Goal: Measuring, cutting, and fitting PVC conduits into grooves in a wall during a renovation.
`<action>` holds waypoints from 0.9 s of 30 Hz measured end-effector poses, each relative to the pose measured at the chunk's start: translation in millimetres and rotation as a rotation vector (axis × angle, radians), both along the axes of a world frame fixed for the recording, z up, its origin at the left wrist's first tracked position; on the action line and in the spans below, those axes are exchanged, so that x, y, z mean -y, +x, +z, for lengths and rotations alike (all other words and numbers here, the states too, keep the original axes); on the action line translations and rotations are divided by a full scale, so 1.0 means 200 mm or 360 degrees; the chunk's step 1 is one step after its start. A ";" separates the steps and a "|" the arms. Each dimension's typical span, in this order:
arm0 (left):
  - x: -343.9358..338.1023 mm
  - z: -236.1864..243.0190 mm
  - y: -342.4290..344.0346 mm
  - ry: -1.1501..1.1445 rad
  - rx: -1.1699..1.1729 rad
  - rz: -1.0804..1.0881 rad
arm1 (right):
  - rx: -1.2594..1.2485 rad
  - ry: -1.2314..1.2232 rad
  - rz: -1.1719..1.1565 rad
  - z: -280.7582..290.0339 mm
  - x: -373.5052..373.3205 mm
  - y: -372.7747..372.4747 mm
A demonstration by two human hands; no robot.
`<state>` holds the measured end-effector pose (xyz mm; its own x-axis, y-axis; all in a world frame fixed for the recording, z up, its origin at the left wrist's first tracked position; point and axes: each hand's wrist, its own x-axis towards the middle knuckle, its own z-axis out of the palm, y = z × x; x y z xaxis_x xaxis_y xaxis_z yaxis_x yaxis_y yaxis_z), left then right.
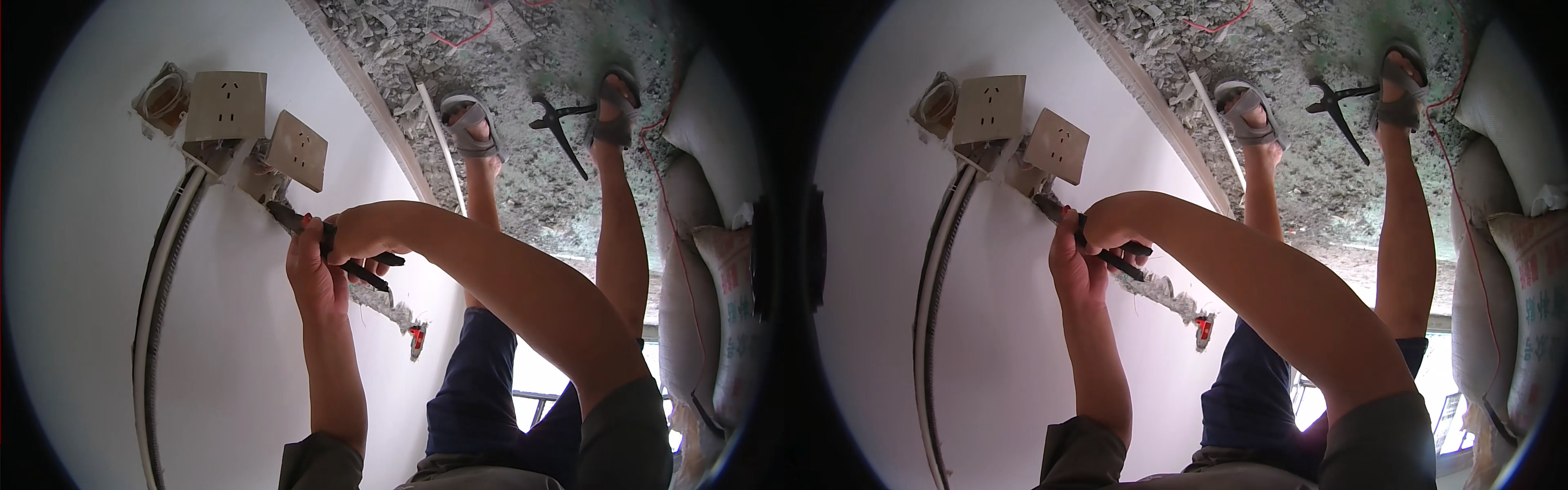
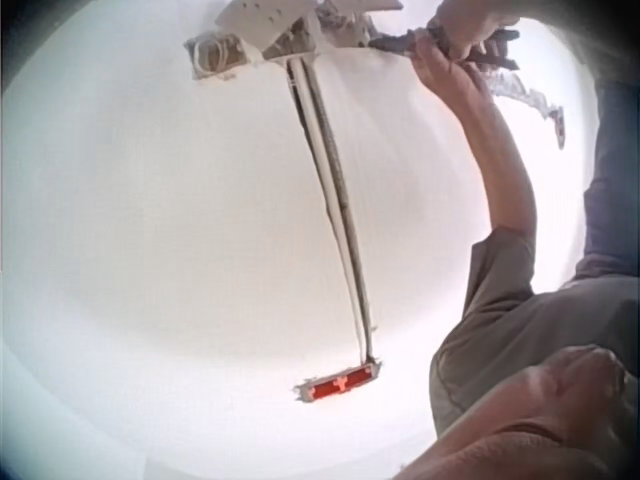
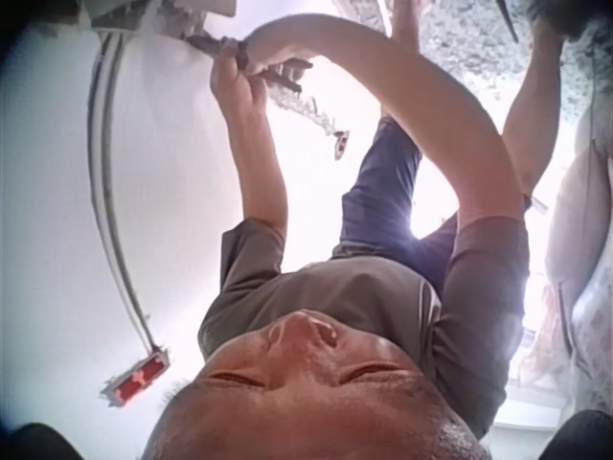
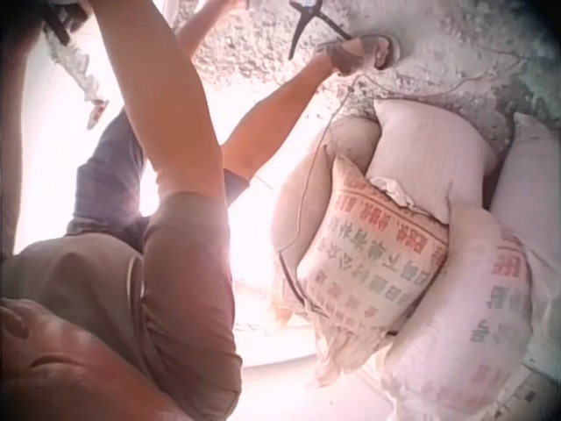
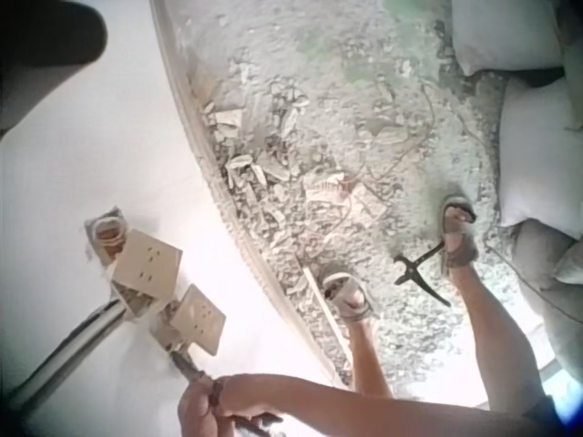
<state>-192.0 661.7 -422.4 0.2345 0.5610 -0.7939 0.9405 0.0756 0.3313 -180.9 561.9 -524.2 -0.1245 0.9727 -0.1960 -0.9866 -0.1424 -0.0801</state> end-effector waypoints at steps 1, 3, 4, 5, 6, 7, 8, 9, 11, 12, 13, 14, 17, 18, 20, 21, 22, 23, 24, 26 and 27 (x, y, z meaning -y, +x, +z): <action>0.00 0.00 0.00 0.0071 -0.0048 0.0009 | 0.0004 -0.0003 0.0002 0.00 0.01 0.00; 0.03 -0.01 0.02 0.0086 -0.0020 0.0008 | -0.0177 -0.0007 -0.0024 0.02 0.02 -0.01; 0.04 -0.01 0.02 0.0100 0.0000 0.0009 | -0.0179 -0.0012 -0.0020 0.01 0.02 -0.01; 0.03 -0.01 0.01 0.0097 -0.0002 0.0013 | -0.0152 0.0017 -0.0009 0.00 0.01 -0.01; 0.01 0.00 0.00 0.0046 -0.0027 0.0000 | -0.0124 0.0047 0.0002 0.00 0.01 -0.01; -0.01 0.00 -0.01 0.0002 -0.0048 -0.0015 | -0.0123 0.0049 0.0004 0.01 0.02 0.01; -0.01 0.00 0.00 0.0004 -0.0046 -0.0014 | -0.0124 0.0030 0.0006 0.02 0.04 0.02; -0.02 0.00 0.00 0.0006 -0.0027 -0.0006 | -0.0125 0.0010 0.0009 0.03 0.05 0.04; -0.01 0.00 0.00 0.0001 -0.0010 0.0007 | -0.0126 0.0018 -0.0013 0.02 0.02 0.02; -0.01 0.01 0.00 -0.0012 -0.0024 -0.0003 | -0.0128 0.0028 -0.0037 0.02 0.02 0.02; -0.01 0.01 0.00 -0.0020 -0.0038 -0.0013 | -0.0128 0.0029 -0.0033 0.02 0.01 0.02; -0.02 0.01 -0.01 -0.0019 -0.0038 -0.0008 | -0.0128 0.0011 -0.0028 0.03 0.01 0.02; -0.04 0.01 -0.01 -0.0131 0.0000 0.0042 | -0.0134 -0.0049 -0.0010 0.06 0.03 0.03; -0.03 0.02 0.00 -0.0101 0.0023 0.0089 | -0.0136 -0.0070 -0.0003 0.06 0.03 0.03; -0.04 0.03 0.00 -0.0066 0.0046 0.0132 | -0.0140 -0.0105 0.0000 0.09 0.03 0.03; -0.06 0.03 0.00 -0.0070 0.0018 0.0113 | -0.0142 -0.0121 0.0000 0.10 0.03 0.03; -0.07 0.03 0.00 -0.0081 -0.0009 0.0097 | -0.0141 -0.0126 0.0003 0.11 0.02 0.01; -0.06 0.04 0.01 -0.0085 -0.0008 0.0098 | -0.0318 -0.0095 -0.0079 0.12 0.01 -0.02; -0.05 0.04 0.02 -0.0082 -0.0051 0.0104 | -0.0494 -0.0063 -0.0161 0.12 0.00 -0.04; -0.06 0.06 0.02 -0.0067 -0.0098 0.0107 | -0.0495 -0.0086 -0.0164 0.13 -0.01 -0.06; -0.08 0.06 0.01 -0.0091 -0.0090 0.0085 | -0.0493 -0.0113 -0.0166 0.14 -0.02 -0.06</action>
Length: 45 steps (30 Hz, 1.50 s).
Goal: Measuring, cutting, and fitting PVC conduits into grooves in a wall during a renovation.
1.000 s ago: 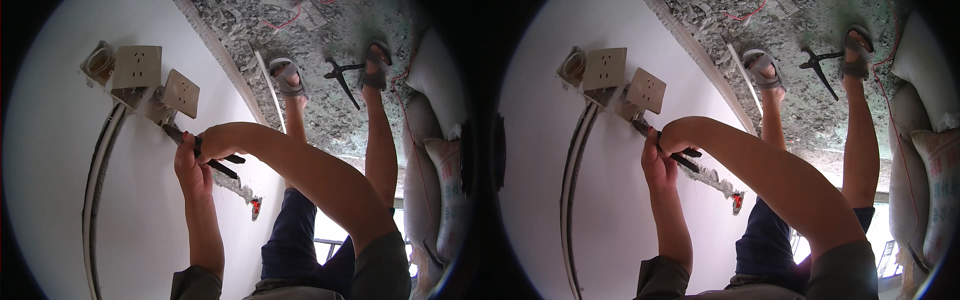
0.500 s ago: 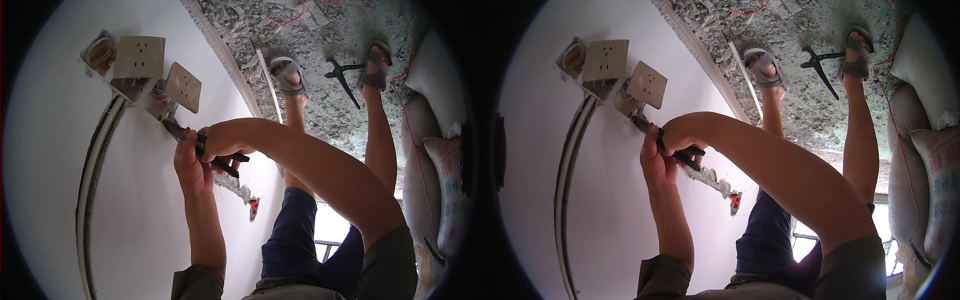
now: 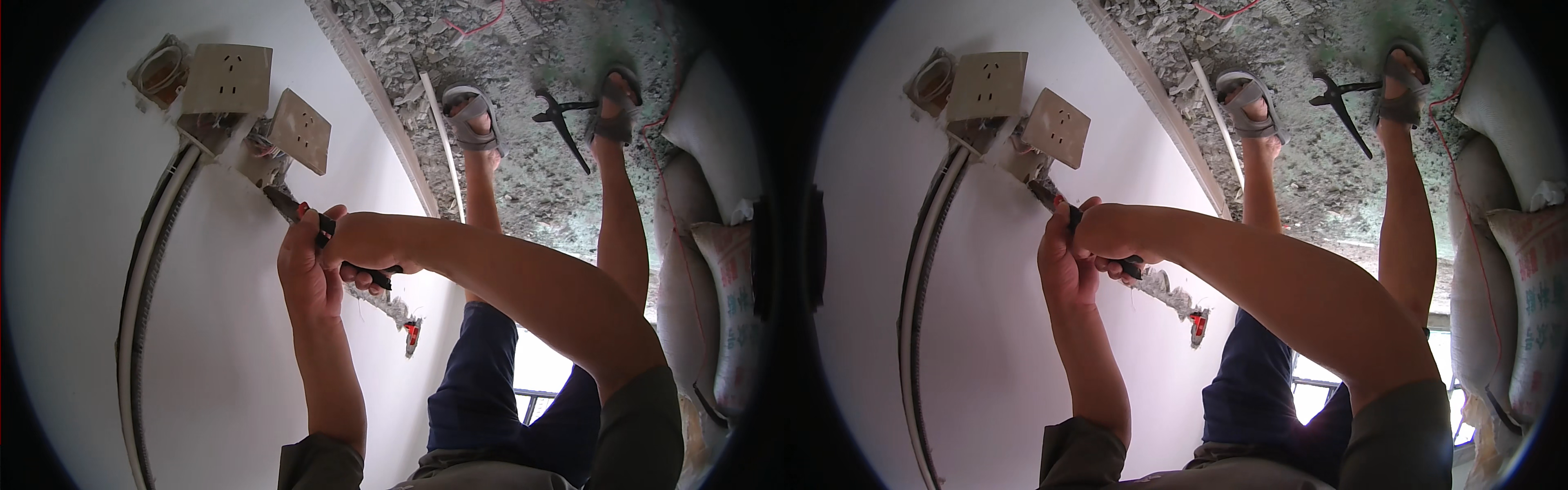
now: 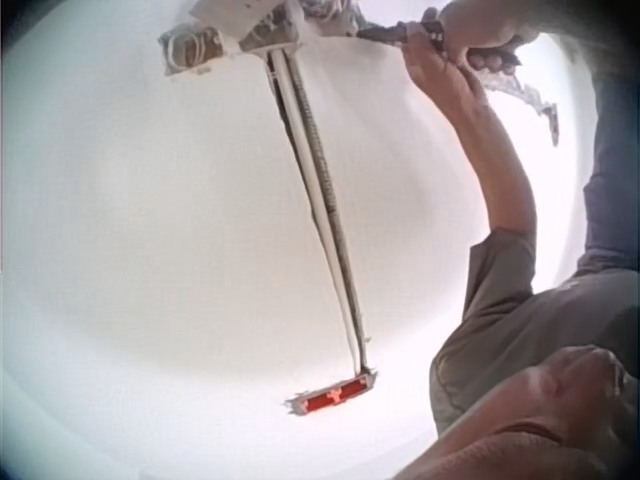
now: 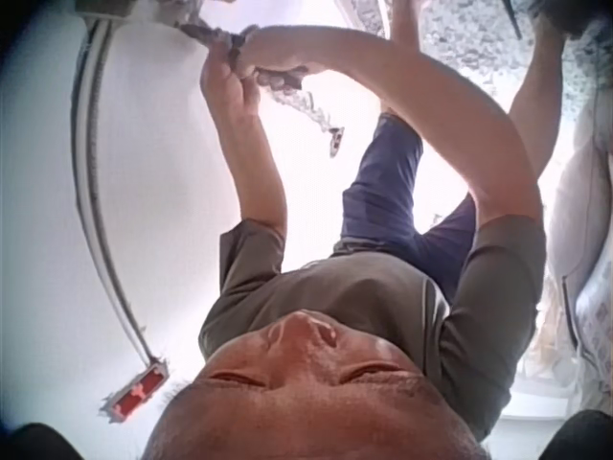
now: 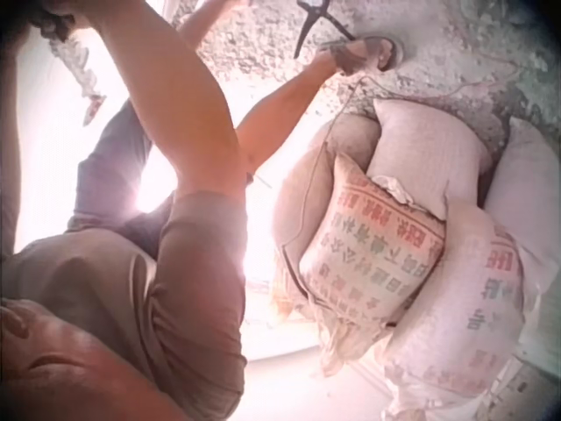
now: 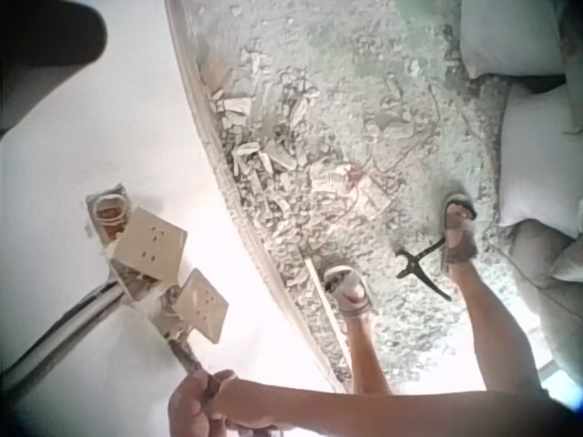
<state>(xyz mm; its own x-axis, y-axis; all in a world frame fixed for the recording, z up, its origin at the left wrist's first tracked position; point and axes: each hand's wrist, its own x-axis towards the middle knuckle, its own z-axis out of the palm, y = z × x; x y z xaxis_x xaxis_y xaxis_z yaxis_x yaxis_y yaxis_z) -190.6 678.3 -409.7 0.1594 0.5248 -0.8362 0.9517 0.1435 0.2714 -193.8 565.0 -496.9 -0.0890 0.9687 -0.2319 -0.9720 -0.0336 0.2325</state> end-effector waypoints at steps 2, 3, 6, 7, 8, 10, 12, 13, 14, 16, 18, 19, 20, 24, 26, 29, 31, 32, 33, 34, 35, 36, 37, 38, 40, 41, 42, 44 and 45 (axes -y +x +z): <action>-0.01 0.00 -0.01 -0.0031 0.0015 -0.0023 | 0.0232 -0.0107 -0.0026 0.02 -0.03 -0.03; -0.01 -0.01 -0.02 -0.0020 0.0029 -0.0067 | 0.0462 -0.0214 -0.0051 0.04 -0.05 -0.05; 0.05 -0.03 -0.05 0.0004 -0.0035 -0.0064 | 0.2163 -0.0538 -0.0283 0.03 -0.24 -0.26; 0.05 -0.04 -0.05 0.0025 -0.0100 -0.0022 | 0.2220 -0.0418 -0.0072 0.05 -0.20 -0.22; 0.03 -0.04 -0.06 0.0028 -0.0105 -0.0019 | 0.2216 -0.0414 -0.0071 0.07 -0.21 -0.24; -0.05 -0.06 -0.10 -0.0220 -0.0163 -0.0207 | 0.1368 -0.1151 0.0083 0.11 -0.18 -0.29; -0.11 -0.08 -0.22 -0.0343 -0.0180 -0.0115 | 0.1394 -0.1041 0.0230 0.12 -0.05 -0.26; -0.10 -0.08 -0.28 -0.0451 -0.0215 -0.0015 | 0.1403 -0.0908 0.0381 0.12 0.01 -0.27; -0.04 -0.07 -0.31 -0.0462 -0.0220 -0.0007 | 0.1399 -0.0913 0.0394 0.11 0.04 -0.30; 0.05 -0.06 -0.34 -0.0394 -0.0011 0.0149 | 0.1305 -0.0794 0.0339 0.10 0.09 -0.32; 0.04 -0.06 -0.33 -0.0435 -0.0001 0.0099 | 0.1261 -0.0798 0.0234 0.07 0.12 -0.29; 0.04 -0.06 -0.31 -0.0454 0.0084 0.0118 | 0.1204 -0.0771 0.0124 0.07 0.12 -0.26; 0.03 -0.06 -0.29 -0.0471 0.0169 0.0135 | 0.1146 -0.0741 0.0013 0.07 0.11 -0.24; -0.09 -0.06 -0.17 -0.0751 0.0087 0.0103 | 0.0828 -0.0305 0.0003 -0.03 0.05 -0.11; -0.17 -0.08 -0.18 -0.0751 0.0123 0.0071 | 0.0663 -0.0138 0.0161 -0.07 0.04 -0.01; -0.19 -0.15 -0.18 -0.0926 0.0407 0.0338 | 0.0624 -0.0120 0.0248 -0.08 0.05 0.07; -0.19 -0.19 -0.19 -0.1059 0.0485 0.0413 | 0.0625 -0.0110 0.0377 -0.08 0.09 0.11; -0.19 -0.20 -0.19 -0.1190 0.0561 0.0486 | 0.0625 -0.0106 0.0380 -0.07 0.09 0.11; -0.19 -0.21 -0.20 -0.1186 0.0563 0.0490 | 0.0685 -0.0132 0.0381 -0.07 0.09 0.11; -0.17 -0.22 -0.21 -0.1145 0.0599 0.0507 | 0.0744 -0.0163 0.0383 -0.07 0.09 0.11; -0.17 -0.23 -0.22 -0.1103 0.0635 0.0525 | 0.0804 -0.0193 0.0386 -0.07 0.09 0.11; -0.17 -0.23 -0.22 -0.1103 0.0637 0.0530 | 0.0865 -0.0222 0.0389 -0.07 0.09 0.11; -0.17 -0.23 -0.22 -0.1130 0.0667 0.0503 | 0.0926 -0.0253 0.0391 -0.07 0.09 0.11; -0.18 -0.22 -0.22 -0.1157 0.0697 0.0475 | 0.0988 -0.0283 0.0394 -0.07 0.09 0.11; -0.20 -0.24 -0.22 -0.1161 0.0689 0.0465 | 0.1111 -0.0343 0.0398 -0.06 0.09 0.11; -0.20 -0.25 -0.22 -0.1165 0.0678 0.0450 | 0.1173 -0.0374 0.0399 -0.06 0.09 0.11; -0.20 -0.25 -0.22 -0.1169 0.0680 0.0454 | 0.1235 -0.0406 0.0401 -0.05 0.09 0.11; -0.18 -0.24 -0.21 -0.1051 0.0676 0.0531 | 0.1359 -0.0452 0.0394 -0.04 0.07 0.12; -0.18 -0.25 -0.21 -0.1047 0.0678 0.0532 | 0.1421 -0.0477 0.0390 -0.04 0.07 0.12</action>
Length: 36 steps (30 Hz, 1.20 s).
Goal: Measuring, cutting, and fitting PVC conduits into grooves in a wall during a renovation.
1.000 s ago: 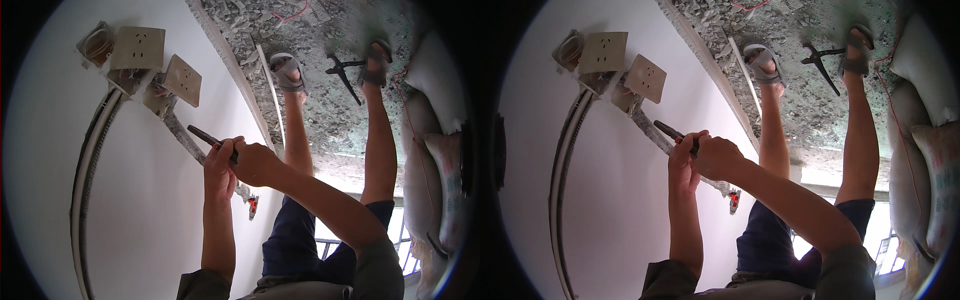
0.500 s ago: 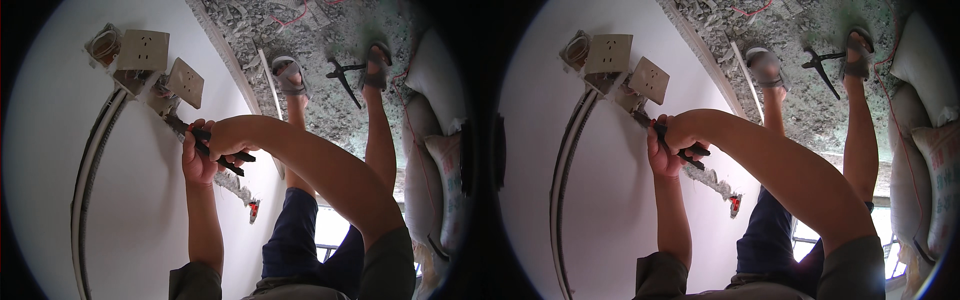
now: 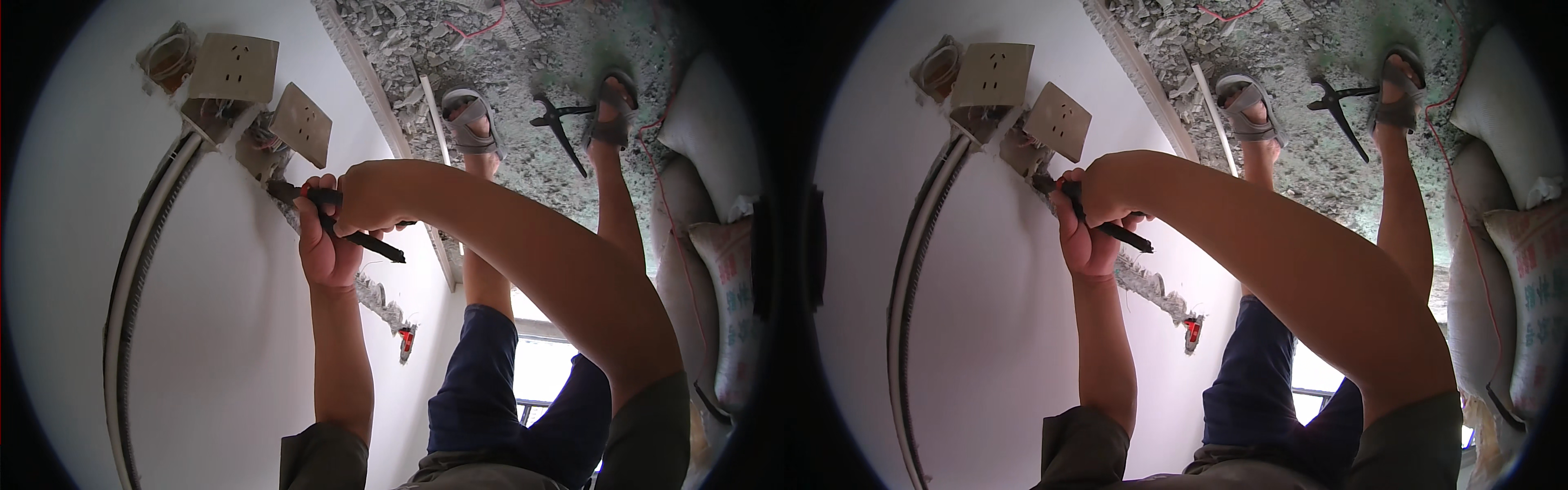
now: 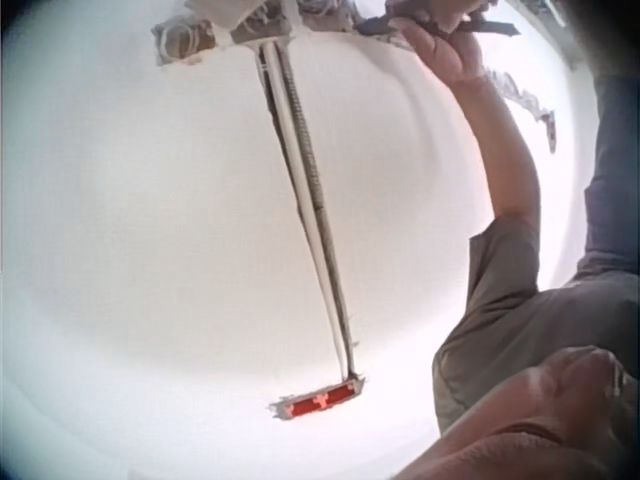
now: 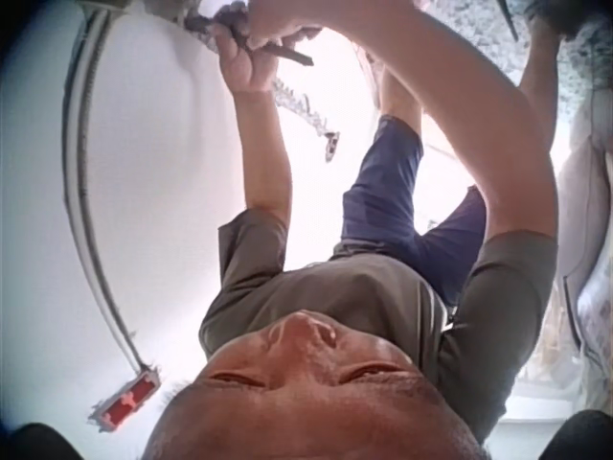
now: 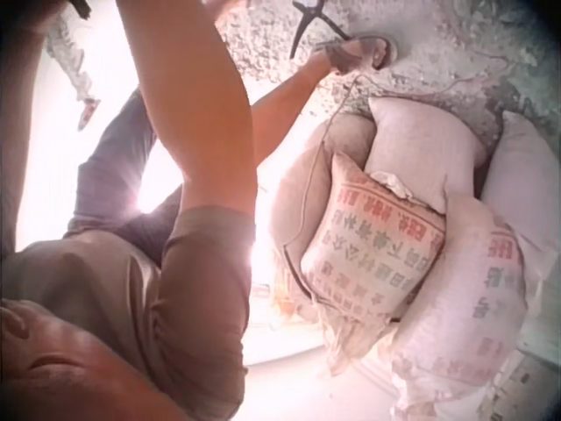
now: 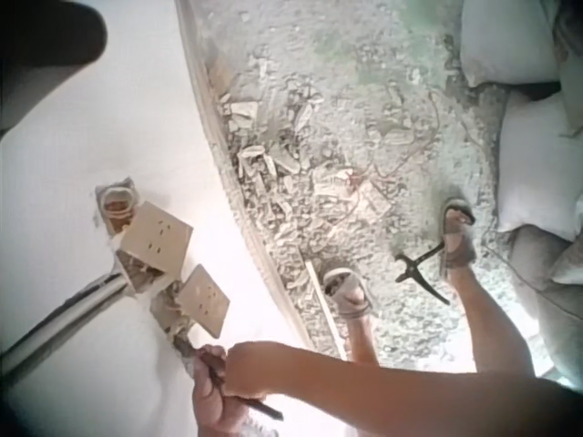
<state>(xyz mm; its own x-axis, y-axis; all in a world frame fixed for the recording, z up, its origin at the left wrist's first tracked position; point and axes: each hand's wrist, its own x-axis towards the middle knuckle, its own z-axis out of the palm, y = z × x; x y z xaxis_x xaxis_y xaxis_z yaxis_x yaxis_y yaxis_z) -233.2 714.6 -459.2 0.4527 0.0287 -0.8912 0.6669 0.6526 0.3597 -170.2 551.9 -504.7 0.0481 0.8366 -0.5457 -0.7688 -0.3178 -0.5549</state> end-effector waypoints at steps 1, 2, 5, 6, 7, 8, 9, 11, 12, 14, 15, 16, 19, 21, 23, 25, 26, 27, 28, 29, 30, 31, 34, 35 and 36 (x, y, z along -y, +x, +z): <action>0.01 -0.02 0.00 -0.0013 0.0094 -0.0040 | 0.0068 -0.0021 0.0000 0.00 0.00 0.00; 0.02 -0.03 0.01 -0.0026 0.0188 -0.0081 | 0.0135 -0.0042 -0.0001 0.00 0.00 0.01; 0.06 0.01 0.02 0.0066 0.0115 -0.0118 | 0.0330 -0.0115 -0.0005 0.00 0.02 0.01; 0.06 -0.01 0.02 0.0058 0.0113 -0.0115 | 0.0392 -0.0142 -0.0006 0.00 0.02 0.00; 0.06 -0.01 0.02 0.0077 0.0117 -0.0121 | 0.0448 -0.0162 -0.0007 0.01 0.03 0.00; 0.06 -0.01 0.02 0.0093 0.0121 -0.0126 | 0.0503 -0.0184 -0.0007 0.01 0.03 -0.01; 0.06 -0.02 0.01 0.0087 0.0111 -0.0122 | 0.0558 -0.0208 -0.0006 0.02 0.04 -0.02; 0.03 -0.02 0.03 -0.0101 0.0178 -0.0098 | 0.0706 -0.0379 -0.0148 0.14 0.10 -0.04; 0.03 -0.02 0.03 -0.0103 0.0174 -0.0096 | 0.0735 -0.0530 -0.0135 0.21 0.13 -0.04; 0.11 -0.03 0.03 -0.0225 0.0162 0.0225 | 0.1240 -0.0859 -0.0230 0.26 0.14 -0.20; 0.13 -0.02 0.03 -0.0231 0.0159 0.0229 | 0.1753 -0.1172 -0.0332 0.27 0.12 -0.28; 0.15 -0.02 0.02 -0.0234 0.0171 0.0272 | 0.1831 -0.1237 -0.0312 0.26 0.11 -0.30; 0.16 -0.03 0.00 -0.0230 0.0196 0.0299 | 0.1876 -0.1364 -0.0348 0.24 0.05 -0.37; 0.13 -0.03 -0.02 -0.0214 0.0209 0.0279 | 0.1886 -0.1359 -0.0356 0.24 0.03 -0.39; 0.10 -0.05 -0.02 -0.0223 0.0306 0.0120 | 0.1901 -0.1359 -0.0359 0.22 0.03 -0.40; 0.08 -0.06 -0.03 -0.0242 0.0299 0.0127 | 0.1853 -0.1370 -0.0421 0.23 0.02 -0.41; 0.07 -0.06 -0.04 -0.0262 0.0288 0.0133 | 0.1849 -0.1367 -0.0420 0.23 0.02 -0.41; 0.06 -0.07 -0.04 -0.0259 0.0284 0.0134 | 0.1863 -0.1383 -0.0390 0.22 0.02 -0.41; 0.06 -0.08 -0.03 -0.0271 0.0280 0.0150 | 0.1878 -0.1400 -0.0365 0.23 0.02 -0.40; 0.05 -0.07 -0.02 -0.0284 0.0277 0.0167 | 0.1876 -0.1397 -0.0368 0.23 0.02 -0.40; 0.04 -0.06 -0.02 -0.0281 0.0277 0.0165 | 0.1853 -0.1373 -0.0388 0.24 0.01 -0.40; 0.04 -0.06 -0.02 -0.0280 0.0283 0.0153 | 0.1837 -0.1356 -0.0405 0.23 0.01 -0.40; 0.03 -0.07 -0.02 -0.0305 0.0291 0.0141 | 0.1844 -0.1377 -0.0472 0.22 -0.01 -0.41; 0.03 -0.07 -0.01 -0.0325 0.0287 0.0142 | 0.1842 -0.1376 -0.0472 0.22 -0.02 -0.41; 0.04 -0.07 -0.01 -0.0324 0.0285 0.0141 | 0.1843 -0.1388 -0.0474 0.22 -0.02 -0.41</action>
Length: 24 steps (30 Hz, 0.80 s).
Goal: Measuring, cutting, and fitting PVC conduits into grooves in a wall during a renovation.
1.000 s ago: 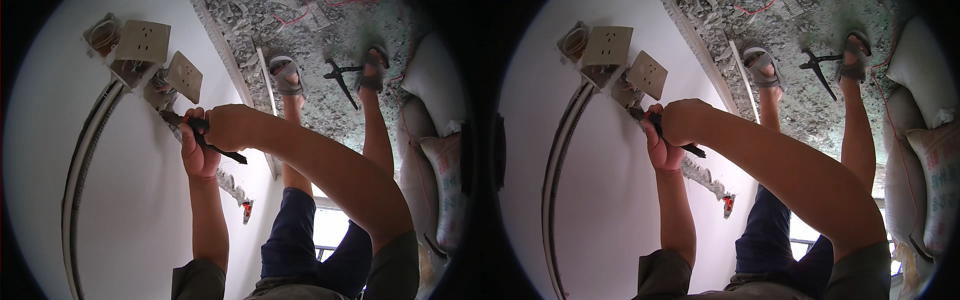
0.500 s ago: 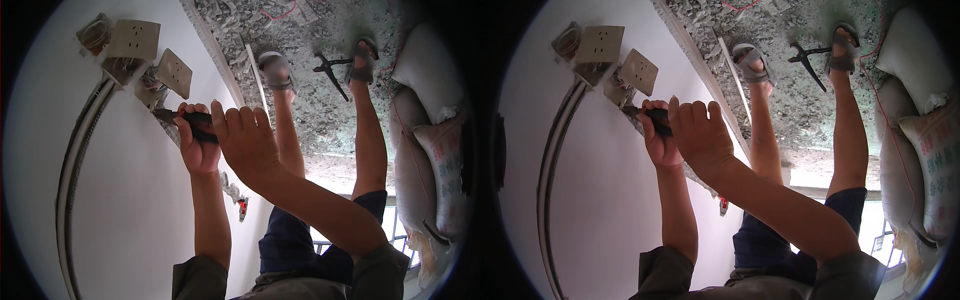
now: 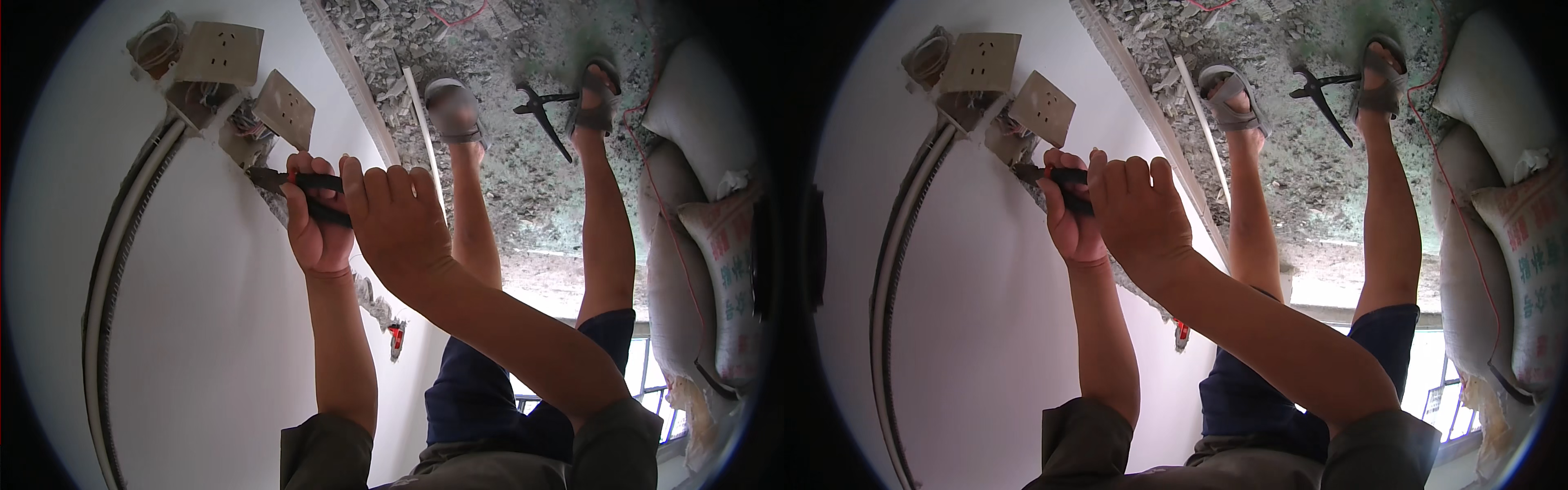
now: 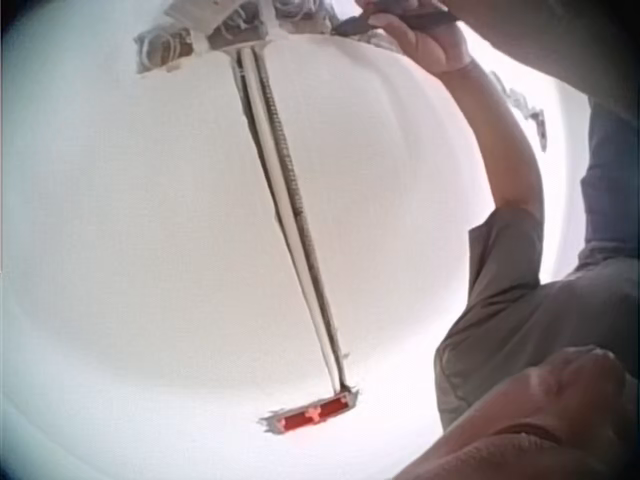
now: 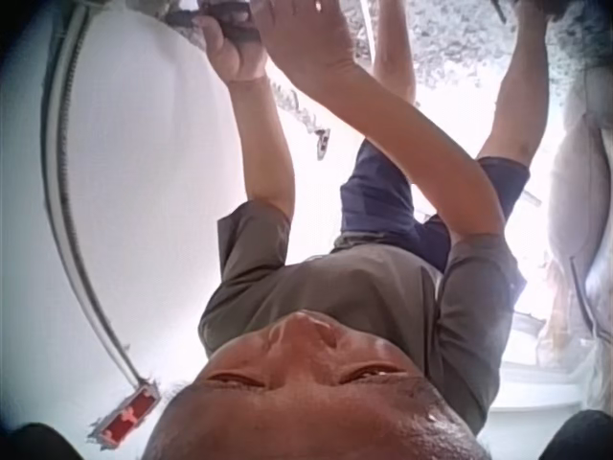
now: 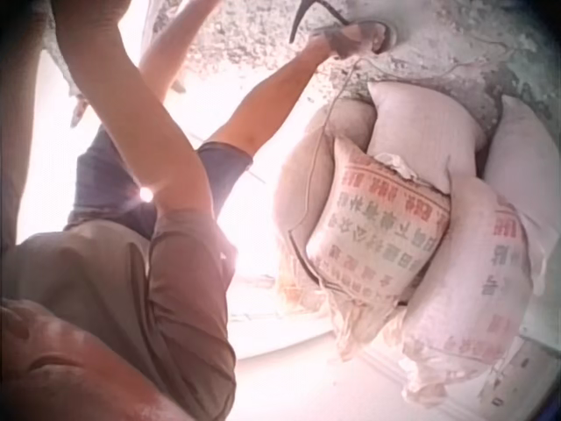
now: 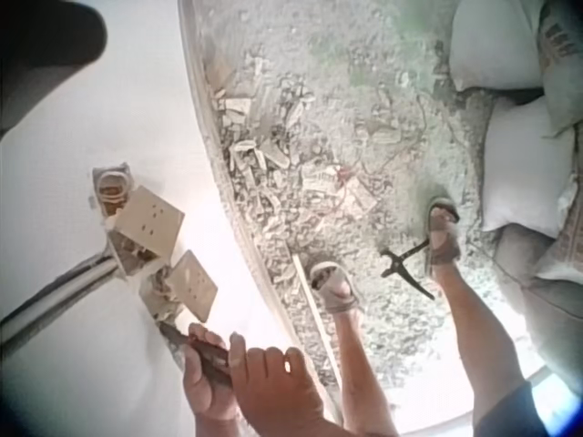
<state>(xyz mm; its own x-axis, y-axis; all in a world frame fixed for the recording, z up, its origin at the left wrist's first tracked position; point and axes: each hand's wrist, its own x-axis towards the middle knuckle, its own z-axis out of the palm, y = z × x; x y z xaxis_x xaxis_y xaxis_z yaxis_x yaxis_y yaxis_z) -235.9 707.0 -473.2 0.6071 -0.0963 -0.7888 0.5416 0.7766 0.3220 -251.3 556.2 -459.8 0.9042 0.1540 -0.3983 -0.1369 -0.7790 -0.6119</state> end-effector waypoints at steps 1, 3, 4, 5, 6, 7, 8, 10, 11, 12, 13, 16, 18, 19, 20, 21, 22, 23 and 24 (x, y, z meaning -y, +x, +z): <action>0.02 0.00 0.01 0.0030 0.0063 -0.0030 | 0.0007 -0.0010 -0.0010 0.00 0.00 0.01; 0.05 0.00 0.01 0.0060 0.0129 -0.0065 | 0.0043 -0.0071 -0.0045 -0.01 -0.04 0.01; 0.05 -0.01 0.01 0.0045 0.0111 0.0005 | 0.0074 -0.0134 -0.0078 -0.02 -0.06 0.01; 0.06 -0.01 0.01 0.0030 0.0092 0.0075 | 0.0075 -0.0133 -0.0086 -0.03 -0.07 0.01; 0.08 -0.02 0.01 0.0031 0.0093 0.0068 | 0.0115 -0.0200 -0.0117 -0.03 -0.08 0.01; 0.11 -0.01 0.02 0.0025 0.0091 0.0098 | 0.0146 -0.0263 -0.0145 -0.03 -0.09 0.02; 0.11 -0.01 0.03 0.0018 0.0088 0.0130 | 0.0137 -0.0258 -0.0148 -0.04 -0.09 0.02; 0.08 -0.03 0.03 -0.0047 0.0050 0.0144 | 0.0204 -0.0234 -0.0162 -0.08 -0.08 0.04; 0.07 -0.04 0.03 -0.0120 0.0021 0.0161 | 0.0205 -0.0237 -0.0162 -0.09 -0.07 0.04; 0.06 -0.04 0.02 -0.0086 -0.0019 0.0163 | 0.0022 -0.0180 -0.0074 -0.09 -0.07 0.04; 0.06 -0.04 0.02 -0.0085 -0.0017 0.0162 | -0.0161 -0.0118 0.0011 -0.09 -0.07 0.06; 0.07 -0.02 0.04 0.0120 0.0006 0.0022 | -0.0277 0.0177 0.0040 -0.12 -0.03 0.10; 0.07 -0.01 0.05 -0.0016 -0.0037 0.0103 | -0.0440 0.0307 0.0126 -0.11 0.04 0.17; 0.08 -0.01 0.05 -0.0019 -0.0035 0.0102 | -0.0589 0.0421 0.0211 -0.11 0.07 0.21; 0.08 -0.01 0.05 0.0030 0.0008 0.0019 | -0.0586 0.0419 0.0209 -0.11 0.09 0.23; 0.08 0.00 0.04 0.0079 0.0052 -0.0065 | -0.0725 0.0506 0.0262 -0.12 0.11 0.25; 0.07 0.00 0.04 0.0082 0.0051 -0.0068 | -0.0867 0.0598 0.0316 -0.11 0.12 0.26; 0.06 -0.01 0.02 0.0080 0.0050 -0.0162 | -0.0867 0.0603 0.0313 -0.11 0.13 0.28; 0.05 -0.01 0.02 0.0078 0.0049 -0.0257 | -0.0953 0.0635 0.0356 -0.10 0.15 0.30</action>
